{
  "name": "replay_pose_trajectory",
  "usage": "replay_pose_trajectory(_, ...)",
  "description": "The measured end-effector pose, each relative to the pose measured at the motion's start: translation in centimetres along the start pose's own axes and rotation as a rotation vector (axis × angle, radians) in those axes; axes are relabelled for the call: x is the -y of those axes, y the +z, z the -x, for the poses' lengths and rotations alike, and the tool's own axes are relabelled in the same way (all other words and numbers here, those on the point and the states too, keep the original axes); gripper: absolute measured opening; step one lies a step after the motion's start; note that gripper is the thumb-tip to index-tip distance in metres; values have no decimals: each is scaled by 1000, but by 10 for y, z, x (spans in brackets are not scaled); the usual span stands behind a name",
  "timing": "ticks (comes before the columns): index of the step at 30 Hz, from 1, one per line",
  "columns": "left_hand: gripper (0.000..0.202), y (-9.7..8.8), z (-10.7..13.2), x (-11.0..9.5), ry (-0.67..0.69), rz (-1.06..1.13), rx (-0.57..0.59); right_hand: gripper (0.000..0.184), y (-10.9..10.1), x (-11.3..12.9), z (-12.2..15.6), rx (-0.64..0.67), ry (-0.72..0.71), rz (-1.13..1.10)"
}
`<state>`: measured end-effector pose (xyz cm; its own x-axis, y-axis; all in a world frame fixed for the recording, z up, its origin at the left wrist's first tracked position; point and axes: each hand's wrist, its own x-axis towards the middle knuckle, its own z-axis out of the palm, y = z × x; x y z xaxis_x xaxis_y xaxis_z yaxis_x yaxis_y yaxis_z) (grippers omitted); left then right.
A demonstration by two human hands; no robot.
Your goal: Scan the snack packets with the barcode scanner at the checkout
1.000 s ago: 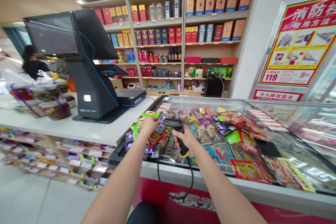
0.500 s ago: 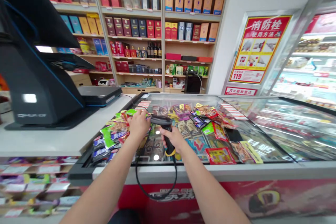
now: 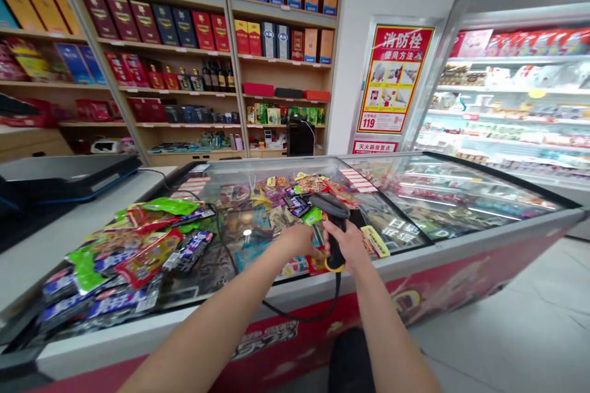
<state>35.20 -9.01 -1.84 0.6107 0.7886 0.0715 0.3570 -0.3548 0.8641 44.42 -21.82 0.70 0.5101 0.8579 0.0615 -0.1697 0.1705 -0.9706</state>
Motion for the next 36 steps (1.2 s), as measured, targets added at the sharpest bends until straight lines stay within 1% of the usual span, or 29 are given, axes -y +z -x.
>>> replay_pose_trajectory(2, 55, 13, 0, -4, -6, -155, 80, 46, -17, 2, 3, -41, -2, -5)
replay_pose_trajectory(3, 58, 18, 1, -5, -4, -196, 110, 47, -24, 2, 4, -56, -5, -13)
replay_pose_trajectory(4, 59, 22, 2, -5, 0, -190, 111, 48, -30, 2, 6, -71, -8, -25)
replay_pose_trajectory(6, 55, 25, 5, -6, 7, -150, 89, 52, -39, 1, 8, -97, -10, -49)
replay_pose_trajectory(8, 47, 23, 8, -7, 18, -162, 88, 54, -44, -2, 9, -111, -4, -69)
replay_pose_trajectory(10, 38, 15, 9, -11, 36, -187, 112, 56, -47, -4, 10, -109, 5, -81)
replay_pose_trajectory(12, 32, 2, 7, -15, 44, -169, 140, 55, -48, -6, 10, -99, 4, -86)
replay_pose_trajectory(13, 32, -7, 5, -17, 36, -134, 148, 54, -48, -7, 10, -97, 3, -90)
replay_pose_trajectory(15, 33, -26, -2, -19, -4, 8, 137, 53, -48, -8, 10, -94, 5, -95)
replay_pose_trajectory(17, 30, -46, -11, -16, -43, 214, 54, 52, -47, -9, 10, -95, 3, -94)
replay_pose_trajectory(19, 26, -61, -20, -9, -48, 391, -97, 50, -46, -11, 10, -82, -10, -87)
replay_pose_trajectory(21, 28, -72, -31, 0, -29, 478, -251, 46, -44, -11, 6, -45, -15, -58)
replay_pose_trajectory(22, 29, -75, -36, 5, -19, 491, -310, 44, -42, -10, 4, -20, -10, -33)
replay_pose_trajectory(24, 30, -79, -48, 13, -2, 459, -401, 43, -35, -6, -5, 30, -4, 13)
replay_pose_trajectory(27, 25, -83, -66, 18, 9, 330, -536, 42, -18, 3, -25, 66, -49, 35)
replay_pose_trajectory(29, 18, -85, -74, 17, -9, 219, -579, 41, -4, 7, -40, 85, -89, 50)
replay_pose_trajectory(30, 17, -86, -76, 16, -17, 152, -573, 41, 2, 7, -46, 92, -100, 47)
replay_pose_trajectory(32, 24, -87, -74, 12, 2, -11, -512, 43, 12, 2, -57, 108, -97, 22)
replay_pose_trajectory(34, 36, -86, -67, 10, 62, -168, -424, 47, 16, -6, -64, 114, -72, -4)
replay_pose_trajectory(36, 43, -84, -57, 11, 129, -250, -340, 48, 16, -16, -67, 119, -53, -15)
